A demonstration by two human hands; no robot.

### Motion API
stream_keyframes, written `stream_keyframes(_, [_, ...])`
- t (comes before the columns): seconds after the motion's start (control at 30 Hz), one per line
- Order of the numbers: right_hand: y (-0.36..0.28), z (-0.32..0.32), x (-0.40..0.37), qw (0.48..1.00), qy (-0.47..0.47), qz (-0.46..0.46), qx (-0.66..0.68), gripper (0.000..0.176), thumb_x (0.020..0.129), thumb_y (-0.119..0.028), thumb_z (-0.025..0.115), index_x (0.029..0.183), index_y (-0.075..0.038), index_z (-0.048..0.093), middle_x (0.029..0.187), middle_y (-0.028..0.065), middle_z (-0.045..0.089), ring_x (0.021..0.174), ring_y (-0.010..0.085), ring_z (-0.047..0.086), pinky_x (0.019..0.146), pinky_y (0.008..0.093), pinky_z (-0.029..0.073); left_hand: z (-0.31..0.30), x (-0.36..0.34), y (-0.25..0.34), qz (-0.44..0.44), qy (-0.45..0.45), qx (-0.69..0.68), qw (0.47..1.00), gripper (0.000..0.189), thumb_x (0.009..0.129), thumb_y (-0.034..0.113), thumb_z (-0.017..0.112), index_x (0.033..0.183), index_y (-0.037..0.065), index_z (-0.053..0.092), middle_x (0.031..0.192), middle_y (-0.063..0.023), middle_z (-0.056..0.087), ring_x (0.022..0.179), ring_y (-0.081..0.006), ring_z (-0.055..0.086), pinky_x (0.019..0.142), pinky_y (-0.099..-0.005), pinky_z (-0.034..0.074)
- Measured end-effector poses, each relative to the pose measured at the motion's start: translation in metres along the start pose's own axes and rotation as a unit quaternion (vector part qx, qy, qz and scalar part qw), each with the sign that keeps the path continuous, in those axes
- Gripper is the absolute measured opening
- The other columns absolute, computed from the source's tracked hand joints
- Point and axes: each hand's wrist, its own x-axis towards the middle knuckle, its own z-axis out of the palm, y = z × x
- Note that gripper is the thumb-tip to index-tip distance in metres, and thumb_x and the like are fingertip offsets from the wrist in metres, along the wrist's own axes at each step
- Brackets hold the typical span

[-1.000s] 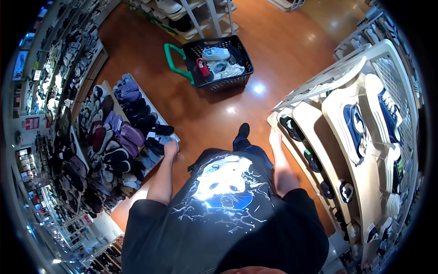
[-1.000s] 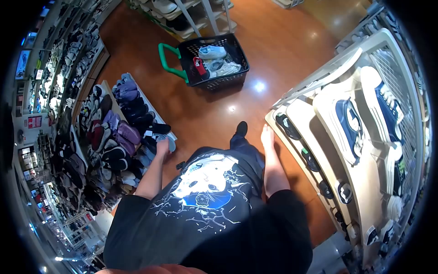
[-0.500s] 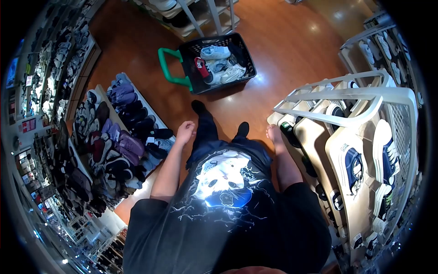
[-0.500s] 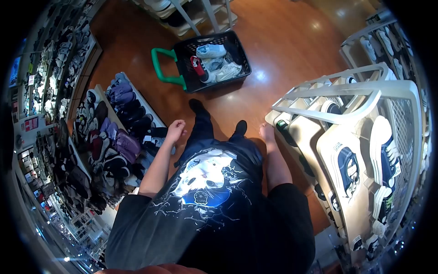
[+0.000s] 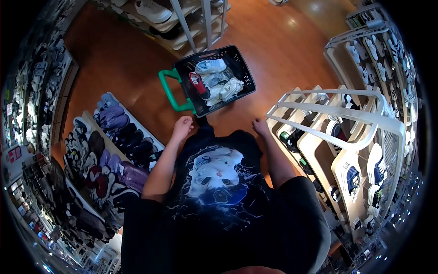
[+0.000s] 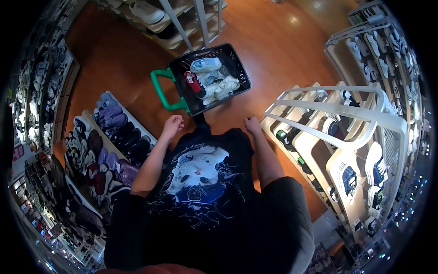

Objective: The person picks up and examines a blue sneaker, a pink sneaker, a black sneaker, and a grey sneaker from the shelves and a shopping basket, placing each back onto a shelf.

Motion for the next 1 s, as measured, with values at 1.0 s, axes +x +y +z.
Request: stream_keyframes(1.0, [-0.152, 0.001, 0.292, 0.998, 0.016, -0.057, 0.016, 0.054, 0.086, -0.022, 0.061, 0.132, 0.004, 0.048, 0.129, 0.0277, 0.054, 0.120, 0.0377, 0.054, 0.104, 0.0407, 0.042, 0.161, 0.165, 0.129, -0.109, -0.106, 0.090, 0.984, 0.026, 0.099, 0.017, 0.052, 0.117, 0.000, 0.057, 0.104, -0.0080, 0.062, 0.092, -0.0157, 0.061, 0.083, -0.0278, 0.048])
